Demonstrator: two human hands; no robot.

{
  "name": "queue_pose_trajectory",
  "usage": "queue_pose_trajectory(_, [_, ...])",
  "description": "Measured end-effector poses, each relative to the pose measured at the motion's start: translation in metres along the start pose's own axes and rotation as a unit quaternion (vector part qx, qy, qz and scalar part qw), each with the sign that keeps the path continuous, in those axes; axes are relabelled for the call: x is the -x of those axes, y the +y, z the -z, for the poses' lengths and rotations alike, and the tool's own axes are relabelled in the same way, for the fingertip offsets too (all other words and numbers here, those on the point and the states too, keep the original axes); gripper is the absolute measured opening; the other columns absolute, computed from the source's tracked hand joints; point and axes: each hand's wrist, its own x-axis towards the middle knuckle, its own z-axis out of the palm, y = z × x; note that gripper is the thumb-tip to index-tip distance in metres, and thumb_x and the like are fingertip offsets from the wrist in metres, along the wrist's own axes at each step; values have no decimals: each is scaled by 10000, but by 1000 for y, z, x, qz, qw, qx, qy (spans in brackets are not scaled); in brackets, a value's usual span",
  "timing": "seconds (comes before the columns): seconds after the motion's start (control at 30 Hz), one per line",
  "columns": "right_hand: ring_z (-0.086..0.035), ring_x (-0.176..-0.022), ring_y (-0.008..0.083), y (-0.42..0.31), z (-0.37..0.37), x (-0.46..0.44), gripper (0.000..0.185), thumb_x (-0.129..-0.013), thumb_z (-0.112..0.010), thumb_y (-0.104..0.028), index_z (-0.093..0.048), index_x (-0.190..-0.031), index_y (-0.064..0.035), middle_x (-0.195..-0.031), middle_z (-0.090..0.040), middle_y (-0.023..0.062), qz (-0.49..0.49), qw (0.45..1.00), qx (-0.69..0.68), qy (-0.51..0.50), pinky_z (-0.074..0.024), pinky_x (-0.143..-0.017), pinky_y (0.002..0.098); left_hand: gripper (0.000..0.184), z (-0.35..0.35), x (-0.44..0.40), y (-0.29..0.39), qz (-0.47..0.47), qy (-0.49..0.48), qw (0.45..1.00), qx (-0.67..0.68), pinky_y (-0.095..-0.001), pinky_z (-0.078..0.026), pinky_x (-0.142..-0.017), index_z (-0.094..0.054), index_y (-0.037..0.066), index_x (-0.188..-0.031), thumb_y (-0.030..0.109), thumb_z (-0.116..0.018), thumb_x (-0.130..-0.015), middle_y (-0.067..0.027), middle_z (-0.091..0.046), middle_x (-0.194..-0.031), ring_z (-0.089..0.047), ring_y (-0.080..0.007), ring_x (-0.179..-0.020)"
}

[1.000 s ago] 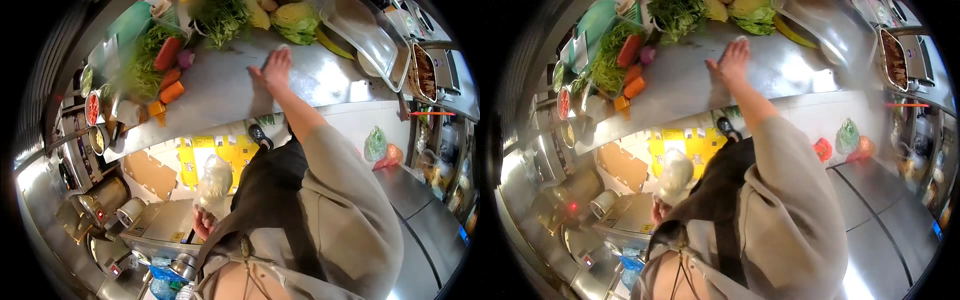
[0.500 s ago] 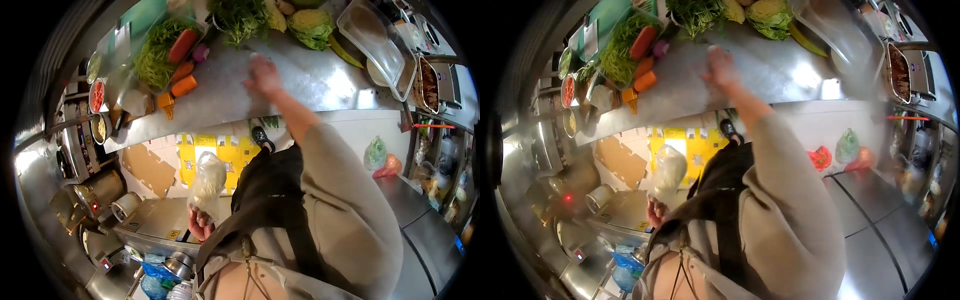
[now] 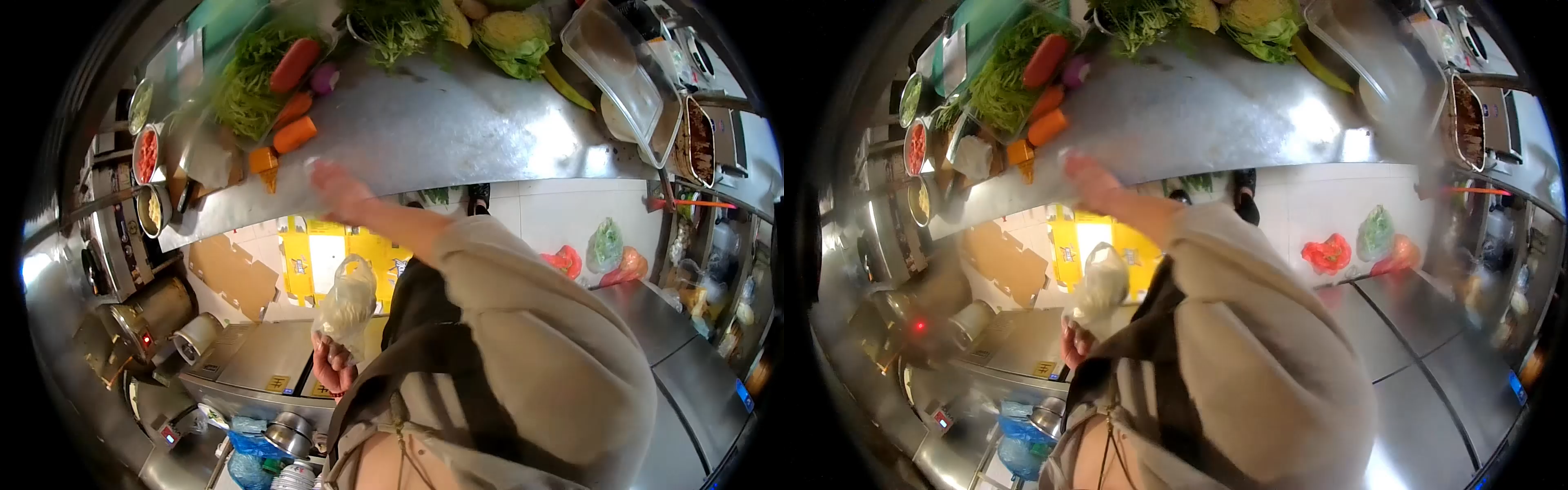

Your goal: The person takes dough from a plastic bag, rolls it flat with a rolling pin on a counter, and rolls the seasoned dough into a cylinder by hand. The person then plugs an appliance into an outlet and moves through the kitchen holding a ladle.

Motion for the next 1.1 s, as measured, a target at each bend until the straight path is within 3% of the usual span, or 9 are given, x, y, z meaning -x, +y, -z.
queue_pose_trajectory(0.23, [-162, -1425, 311, 80, 10, 67, 845, -828, -621, -436, -235, -1452, -17, -1534, -193, 162, 121, 988, 76, 56, -146, -1156, 426, 127, -46, -3, -16, 48, -36, 995, 75, -203, -196, -369, -486, 83, -1063, 119, -395, -981, 14, -370, -711, -227, -69, -454])
queue_pose_trajectory(0.3, [-216, -1397, 347, 131, 69, 132, 820, -814, -681, -323, -249, -1455, -51, -1510, -235, 180, -73, 997, -35, 10, -175, -1141, 460, 136, -67, -9, -22, -7, 87, 991, 98, -203, -200, -360, -486, 90, -1074, 117, -393, -979, 17, -363, -700, -230, -67, -451])
queue_pose_trajectory(0.53, [-154, -1422, 342, 282, 153, 300, 652, -896, -529, -494, -324, -1454, -225, -1543, -178, 141, -374, 885, 277, 20, -245, -1117, 432, 367, -116, -48, -34, 55, -137, 989, 25, -159, -241, -359, -423, 40, -1271, -42, -402, -915, 31, -322, -666, -261, -37, -459])
queue_pose_trajectory(0.57, [-282, -1377, 316, 280, 158, 302, 565, -933, -494, -431, -366, -1422, -179, -1505, -277, 143, -342, 874, 326, 115, -339, -1060, 438, 353, -126, -54, -40, 57, -148, 987, 35, -160, -240, -357, -430, 36, -1254, -48, -402, -912, 32, -319, -663, -256, -36, -456])
queue_pose_trajectory(0.63, [-447, -1221, 270, 255, 166, 282, 392, -875, -575, -209, -528, -1255, -125, -1364, -436, 130, -276, 883, -155, 346, -414, -960, 385, 326, -153, -62, -53, 66, -167, 982, 55, -163, -237, -353, -444, 30, -1220, -58, -402, -908, 34, -314, -657, -248, -34, -452])
queue_pose_trajectory(0.77, [-649, -951, 215, 65, 205, 224, 301, -780, -641, 52, -674, -1051, -75, -1070, -670, 100, 33, 932, -264, 244, -539, -759, 293, 279, -177, -83, -78, 126, -184, 975, -18, -170, -192, -361, -488, 43, -1141, -75, -408, -901, 34, -344, -660, -235, -32, -449])
queue_pose_trajectory(0.83, [-533, -1155, 302, 16, 213, 194, 518, -748, -688, -2, -568, -1241, -107, -1292, -530, 135, 78, 941, -226, 239, -457, -950, 379, 355, -186, -87, -89, 142, -234, 960, -60, -174, -183, -369, -474, 35, -1212, -92, -422, -884, 29, -392, -685, -259, -29, -455])
queue_pose_trajectory(0.97, [-622, -851, 285, 70, 201, 158, 273, -769, -706, -90, -676, -1039, -64, -1003, -662, 125, -27, 954, -297, 26, -514, -742, 350, 328, -204, -82, -84, 140, -214, 944, -209, -171, -195, -379, -482, 37, -1167, -94, -446, -868, 26, -417, -707, -271, -20, -457])
queue_pose_trajectory(1.1, [-608, -723, 262, 82, 241, 148, 178, -769, -696, -76, -687, -946, -57, -921, -658, 110, -10, 965, -141, 219, -501, -650, 339, 360, -191, -86, -86, 166, -154, 934, -275, -171, -187, -400, -486, 60, -1179, -94, -479, -854, 48, -432, -718, -254, -6, -454])
